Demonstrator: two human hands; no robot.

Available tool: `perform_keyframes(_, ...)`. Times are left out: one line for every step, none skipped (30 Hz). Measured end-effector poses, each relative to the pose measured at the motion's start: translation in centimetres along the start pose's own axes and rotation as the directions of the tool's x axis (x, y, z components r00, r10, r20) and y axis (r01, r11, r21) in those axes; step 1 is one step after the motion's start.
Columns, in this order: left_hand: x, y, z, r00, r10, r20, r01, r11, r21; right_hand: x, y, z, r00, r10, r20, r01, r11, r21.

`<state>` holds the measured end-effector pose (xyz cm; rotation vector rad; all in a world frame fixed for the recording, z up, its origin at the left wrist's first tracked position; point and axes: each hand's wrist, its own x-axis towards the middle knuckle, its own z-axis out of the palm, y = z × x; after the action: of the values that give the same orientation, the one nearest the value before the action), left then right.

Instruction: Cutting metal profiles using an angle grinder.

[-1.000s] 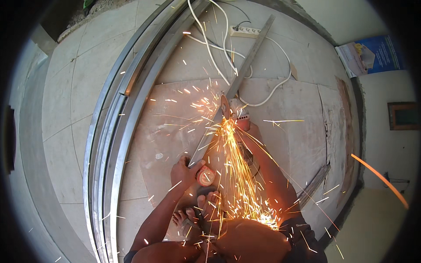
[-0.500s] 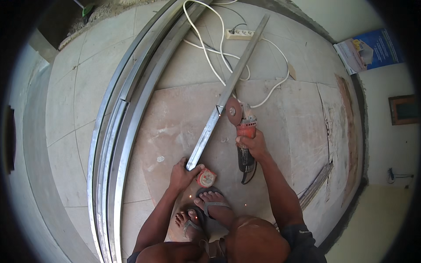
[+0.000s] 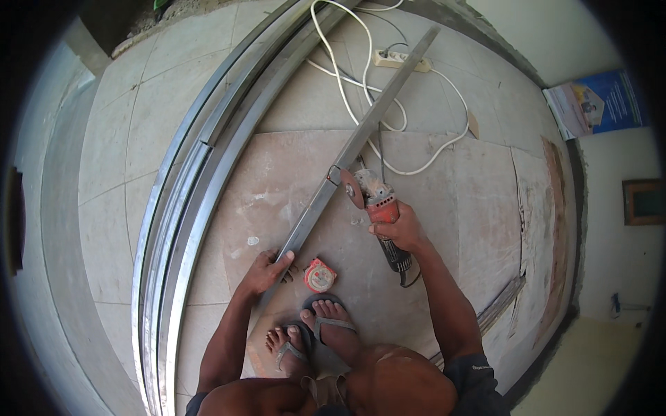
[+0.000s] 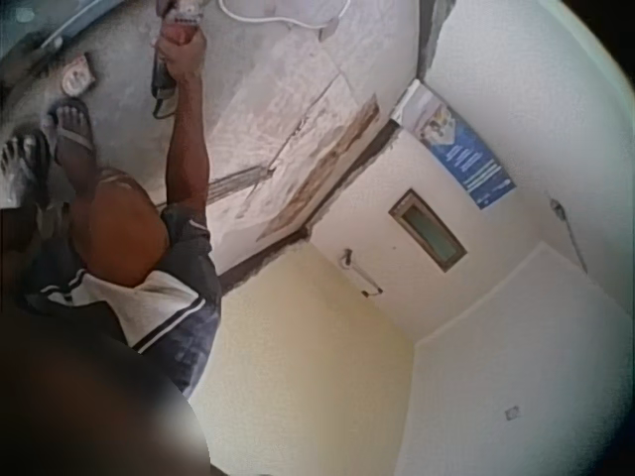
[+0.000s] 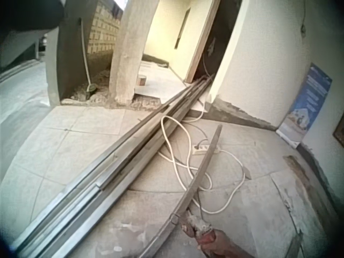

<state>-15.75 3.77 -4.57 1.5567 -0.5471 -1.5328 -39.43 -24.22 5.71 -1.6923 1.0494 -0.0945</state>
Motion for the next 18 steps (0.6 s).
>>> perform_keyframes(-0.4,1.3,0.4,1.0,0.008,0.007,-0.007,1.0,-0.018,0.1,-0.2,-0.5,1.0,0.003,0.005,-0.003,1.0,-0.017)
perform_keyframes(-0.9,2.1,0.5,1.0,0.013,0.002,-0.013,0.999,-0.032,0.4,-0.6,-0.5,1.0,0.01,0.024,-0.009,0.999,-0.051)
perform_keyframes(-0.7,1.7,0.4,1.0,0.014,-0.01,-0.014,0.999,-0.045,0.7,-0.9,-0.5,0.999,0.016,0.043,-0.013,0.996,-0.085)
perform_keyframes(-0.7,1.2,0.3,0.999,0.045,-0.026,-0.046,0.997,-0.063,1.0,-1.1,-0.6,0.998,0.017,0.056,-0.011,0.995,-0.095)
perform_keyframes(-0.7,0.8,0.2,0.996,0.075,-0.044,-0.078,0.994,-0.079,1.4,-1.2,-0.8,0.998,0.031,0.06,-0.023,0.993,-0.118)
perform_keyframes(-0.6,0.4,0.2,0.996,0.072,-0.054,-0.077,0.993,-0.091,1.7,-1.4,-0.9,0.997,0.044,0.063,-0.035,0.99,-0.14)
perform_keyframes(-0.6,0.7,0.0,0.996,0.073,-0.046,-0.075,0.996,-0.051,2.1,-1.5,-1.1,0.996,0.046,0.074,-0.034,0.988,-0.149)
perform_keyframes(-0.6,0.9,-0.1,0.997,0.073,-0.038,-0.074,0.997,-0.011,2.3,-1.6,-1.3,0.996,0.037,0.086,-0.023,0.987,-0.161)
perform_keyframes(-0.7,1.1,-0.1,0.996,0.071,-0.044,-0.072,0.997,-0.02,2.6,-1.7,-1.4,0.995,0.029,0.098,-0.012,0.985,-0.171)
perform_keyframes(-0.8,1.3,-0.1,0.997,0.068,-0.04,-0.068,0.998,-0.007,2.8,-1.9,-1.4,0.994,0.03,0.106,-0.01,0.984,-0.177)
perform_keyframes(-0.9,1.4,-0.1,0.997,0.064,-0.035,-0.064,0.998,0.007,3.0,-2.0,-1.3,0.993,0.045,0.114,-0.02,0.977,-0.213)
perform_keyframes(-0.9,1.5,-0.1,0.997,0.062,-0.04,-0.062,0.998,0.002,3.1,-2.2,-1.3,0.991,0.061,0.119,-0.03,0.968,-0.248)
perform_keyframes(-0.9,1.6,-0.1,0.998,0.051,-0.038,-0.051,0.999,-0.003,3.2,-2.3,-1.2,0.99,0.061,0.126,-0.028,0.968,-0.25)
perform_keyframes(-0.9,1.6,0.0,0.999,0.04,-0.035,-0.04,0.999,-0.007,3.3,-2.4,-1.1,0.99,0.059,0.126,-0.026,0.968,-0.25)
perform_keyframes(-0.9,1.5,0.2,0.999,0.037,-0.038,-0.037,0.999,-0.011,3.4,-2.5,-1.0,0.99,0.057,0.126,-0.024,0.968,-0.249)
perform_keyframes(-0.9,1.4,0.2,0.997,0.042,-0.058,-0.042,0.999,-0.003,3.6,-2.7,-0.7,0.989,0.057,0.133,-0.022,0.969,-0.248)
perform_keyframes(-0.9,1.2,0.3,0.996,0.046,-0.076,-0.046,0.999,0.006,3.7,-2.9,-0.5,0.988,0.067,0.137,-0.037,0.977,-0.208)
perform_keyframes(-0.9,1.0,0.4,0.996,0.042,-0.082,-0.041,0.999,0.006,3.8,-3.0,-0.3,0.987,0.078,0.141,-0.053,0.984,-0.167)
